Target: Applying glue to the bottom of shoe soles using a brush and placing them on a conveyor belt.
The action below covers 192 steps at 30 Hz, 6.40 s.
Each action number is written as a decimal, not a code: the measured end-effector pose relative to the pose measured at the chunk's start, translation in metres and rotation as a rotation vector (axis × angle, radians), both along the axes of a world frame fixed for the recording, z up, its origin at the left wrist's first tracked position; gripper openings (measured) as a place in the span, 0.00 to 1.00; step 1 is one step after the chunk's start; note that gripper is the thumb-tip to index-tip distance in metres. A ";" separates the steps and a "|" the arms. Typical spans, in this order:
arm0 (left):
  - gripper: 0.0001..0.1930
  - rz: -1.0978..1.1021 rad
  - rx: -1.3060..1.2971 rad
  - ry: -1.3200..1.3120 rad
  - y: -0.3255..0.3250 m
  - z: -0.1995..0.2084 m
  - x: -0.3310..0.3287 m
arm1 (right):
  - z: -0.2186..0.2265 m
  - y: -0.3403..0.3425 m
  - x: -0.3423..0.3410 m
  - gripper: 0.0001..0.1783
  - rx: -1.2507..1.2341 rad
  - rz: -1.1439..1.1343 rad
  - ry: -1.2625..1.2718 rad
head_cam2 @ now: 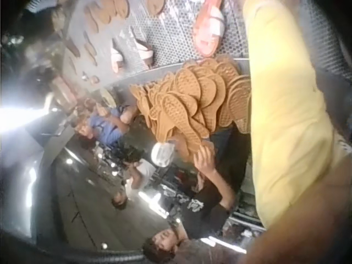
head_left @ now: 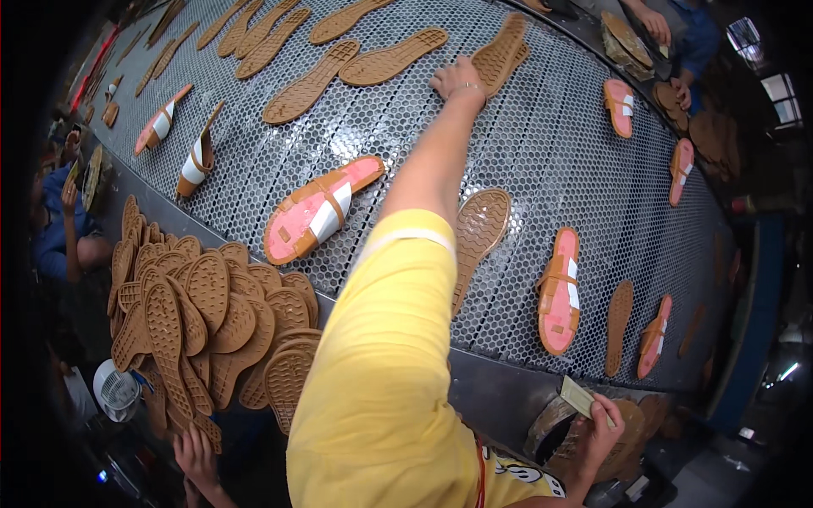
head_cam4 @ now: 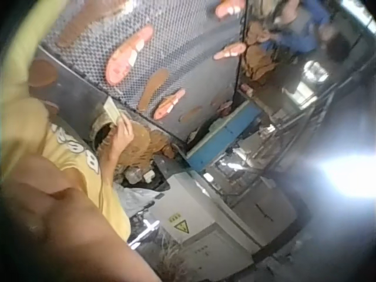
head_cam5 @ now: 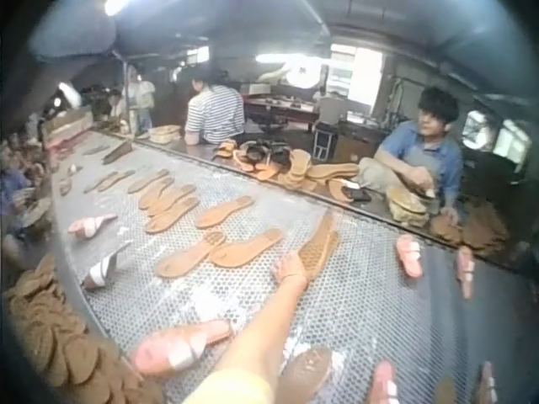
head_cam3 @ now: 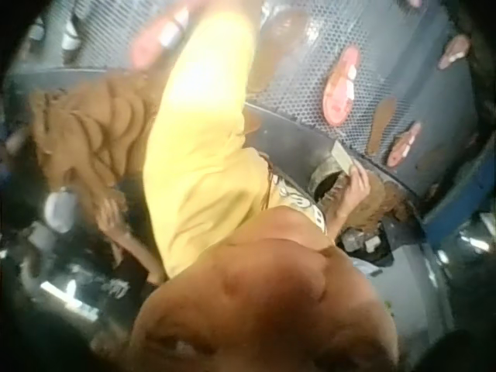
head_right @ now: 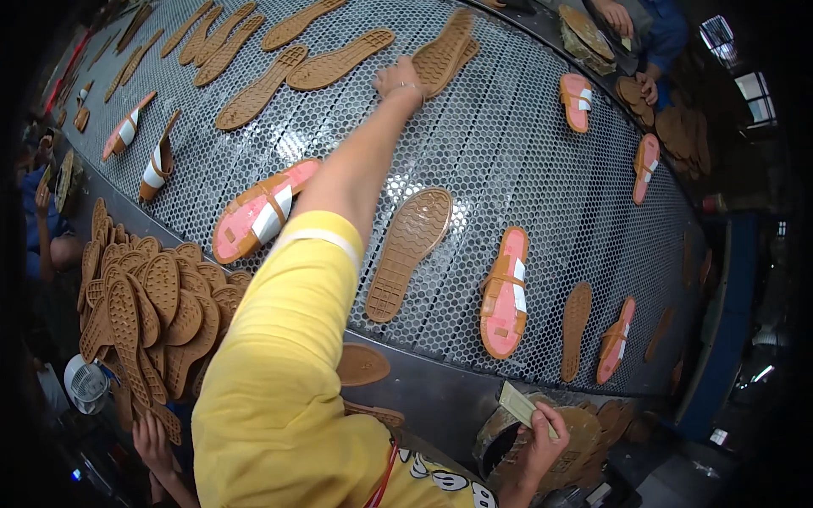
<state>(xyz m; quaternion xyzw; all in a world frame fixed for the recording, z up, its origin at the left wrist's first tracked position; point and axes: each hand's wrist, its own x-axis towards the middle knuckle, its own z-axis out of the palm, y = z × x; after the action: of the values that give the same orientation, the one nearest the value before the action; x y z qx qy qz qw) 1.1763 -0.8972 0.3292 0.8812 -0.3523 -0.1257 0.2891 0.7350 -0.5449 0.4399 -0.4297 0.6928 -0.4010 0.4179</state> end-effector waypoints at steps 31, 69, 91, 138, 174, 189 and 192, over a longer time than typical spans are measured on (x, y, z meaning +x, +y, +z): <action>0.22 0.512 -0.313 0.157 0.094 -0.030 0.144 | -0.001 -0.002 0.063 0.09 0.009 0.202 0.069; 0.17 0.305 -0.605 -0.003 0.336 0.120 0.123 | 0.016 0.009 0.077 0.28 -0.355 0.540 -0.191; 0.30 -0.056 -0.906 0.332 0.573 0.056 -0.121 | 0.007 0.075 0.027 0.16 -0.369 0.549 -0.315; 0.23 0.105 -1.277 1.132 0.692 0.025 0.079 | -0.021 0.094 0.064 0.13 -0.393 0.657 -0.248; 0.39 0.478 0.299 -0.557 0.667 0.076 0.225 | -0.003 0.088 0.126 0.13 -0.385 0.779 -0.021; 0.41 -0.411 0.172 0.599 0.567 -0.040 -0.104 | -0.028 0.093 0.004 0.09 -0.309 0.343 0.034; 0.39 -0.366 0.302 0.637 0.548 -0.049 -0.121 | -0.056 0.097 -0.022 0.10 -0.426 0.354 0.185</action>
<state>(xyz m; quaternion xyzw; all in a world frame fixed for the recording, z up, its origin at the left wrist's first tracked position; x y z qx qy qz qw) 1.0553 -0.3494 0.2806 0.7534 -0.3738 -0.4924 0.2239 0.7132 -0.4479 0.3839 -0.6565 0.5425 -0.4175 0.3169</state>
